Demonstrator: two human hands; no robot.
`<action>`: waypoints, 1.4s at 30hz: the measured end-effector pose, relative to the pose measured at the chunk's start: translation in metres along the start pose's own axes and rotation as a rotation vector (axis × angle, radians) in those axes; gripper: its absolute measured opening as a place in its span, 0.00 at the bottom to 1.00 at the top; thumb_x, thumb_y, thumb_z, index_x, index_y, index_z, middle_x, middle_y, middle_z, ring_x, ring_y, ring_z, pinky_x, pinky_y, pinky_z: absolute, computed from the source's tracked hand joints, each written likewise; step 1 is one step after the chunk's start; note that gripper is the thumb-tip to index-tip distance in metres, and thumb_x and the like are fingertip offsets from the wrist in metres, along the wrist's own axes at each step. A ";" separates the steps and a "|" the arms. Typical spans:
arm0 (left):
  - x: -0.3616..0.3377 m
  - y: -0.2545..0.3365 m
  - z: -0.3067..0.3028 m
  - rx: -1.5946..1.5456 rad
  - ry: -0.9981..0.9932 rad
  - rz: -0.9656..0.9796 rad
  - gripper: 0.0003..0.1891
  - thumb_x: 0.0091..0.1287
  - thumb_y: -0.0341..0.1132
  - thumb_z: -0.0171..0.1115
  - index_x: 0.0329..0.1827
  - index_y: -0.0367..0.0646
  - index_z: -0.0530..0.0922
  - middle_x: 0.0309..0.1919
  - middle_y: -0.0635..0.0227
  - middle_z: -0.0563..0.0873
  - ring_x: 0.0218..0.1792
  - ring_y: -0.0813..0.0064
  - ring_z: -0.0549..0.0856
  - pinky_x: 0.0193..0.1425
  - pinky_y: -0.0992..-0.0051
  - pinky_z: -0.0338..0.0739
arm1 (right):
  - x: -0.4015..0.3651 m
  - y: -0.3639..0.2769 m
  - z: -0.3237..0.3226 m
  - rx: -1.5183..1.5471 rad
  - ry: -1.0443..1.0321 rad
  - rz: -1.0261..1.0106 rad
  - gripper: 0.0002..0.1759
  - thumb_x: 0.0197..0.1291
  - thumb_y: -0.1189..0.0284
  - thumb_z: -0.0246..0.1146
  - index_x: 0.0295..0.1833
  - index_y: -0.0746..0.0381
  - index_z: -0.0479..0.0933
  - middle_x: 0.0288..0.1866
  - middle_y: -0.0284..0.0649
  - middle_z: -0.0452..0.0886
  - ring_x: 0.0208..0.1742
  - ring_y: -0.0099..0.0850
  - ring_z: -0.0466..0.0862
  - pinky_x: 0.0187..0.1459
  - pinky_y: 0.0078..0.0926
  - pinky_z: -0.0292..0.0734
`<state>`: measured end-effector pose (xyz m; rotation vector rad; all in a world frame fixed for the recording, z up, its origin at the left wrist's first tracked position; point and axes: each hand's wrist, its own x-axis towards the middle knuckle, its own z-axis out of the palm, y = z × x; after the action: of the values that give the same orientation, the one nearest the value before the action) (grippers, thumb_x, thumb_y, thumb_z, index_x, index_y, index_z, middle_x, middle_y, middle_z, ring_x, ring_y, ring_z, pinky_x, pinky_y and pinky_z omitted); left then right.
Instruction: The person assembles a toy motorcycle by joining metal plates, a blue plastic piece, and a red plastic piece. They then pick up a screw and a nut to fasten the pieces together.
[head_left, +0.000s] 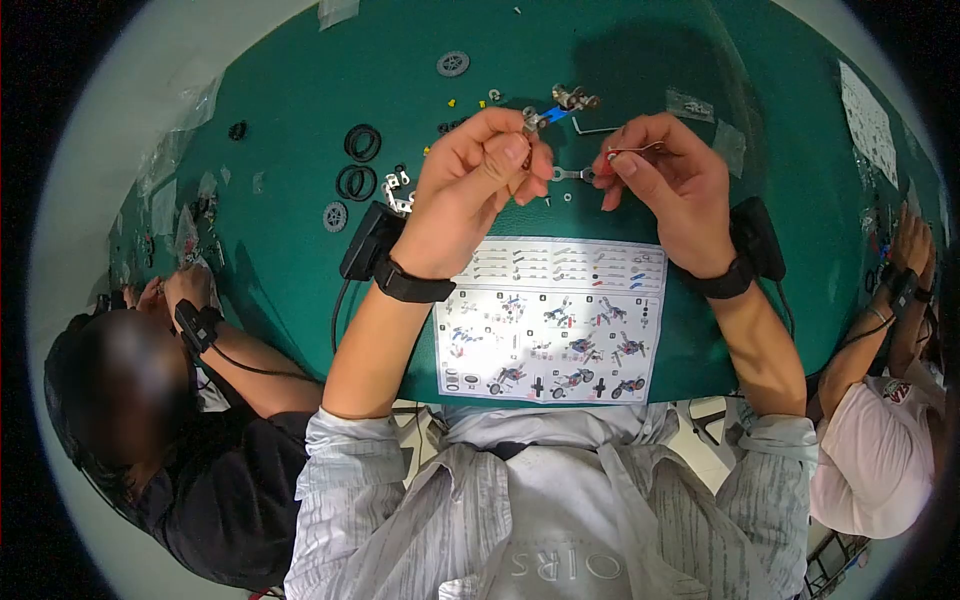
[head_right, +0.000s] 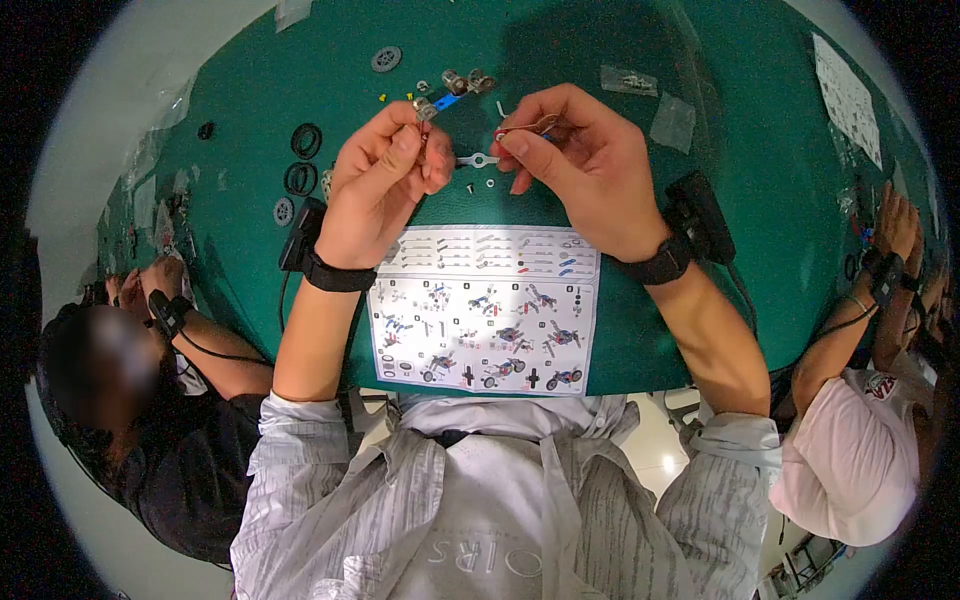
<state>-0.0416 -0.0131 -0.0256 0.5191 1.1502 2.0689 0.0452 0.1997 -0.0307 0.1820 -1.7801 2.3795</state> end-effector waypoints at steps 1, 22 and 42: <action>0.000 -0.001 0.004 -0.012 0.009 0.000 0.11 0.80 0.39 0.56 0.52 0.41 0.76 0.38 0.67 0.83 0.37 0.78 0.78 0.44 0.78 0.72 | 0.000 0.001 0.000 0.003 -0.008 -0.005 0.09 0.71 0.77 0.64 0.53 0.67 0.76 0.46 0.41 0.85 0.44 0.26 0.86 0.38 0.22 0.84; 0.001 -0.008 0.002 0.150 -0.007 0.042 0.07 0.79 0.35 0.57 0.50 0.40 0.76 0.28 0.74 0.77 0.24 0.82 0.72 0.31 0.80 0.67 | -0.004 0.001 0.003 0.011 -0.028 0.003 0.10 0.70 0.75 0.66 0.53 0.67 0.78 0.46 0.40 0.86 0.42 0.24 0.86 0.36 0.20 0.83; 0.002 -0.009 -0.001 -0.323 -0.022 0.008 0.26 0.80 0.59 0.36 0.50 0.45 0.73 0.35 0.53 0.87 0.24 0.71 0.81 0.32 0.76 0.73 | -0.006 -0.003 0.006 -0.033 -0.051 0.078 0.09 0.71 0.75 0.65 0.52 0.66 0.77 0.43 0.40 0.87 0.40 0.23 0.87 0.37 0.19 0.83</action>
<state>-0.0400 -0.0084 -0.0336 0.3879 0.7797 2.1935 0.0518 0.1948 -0.0277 0.1732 -1.8819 2.4172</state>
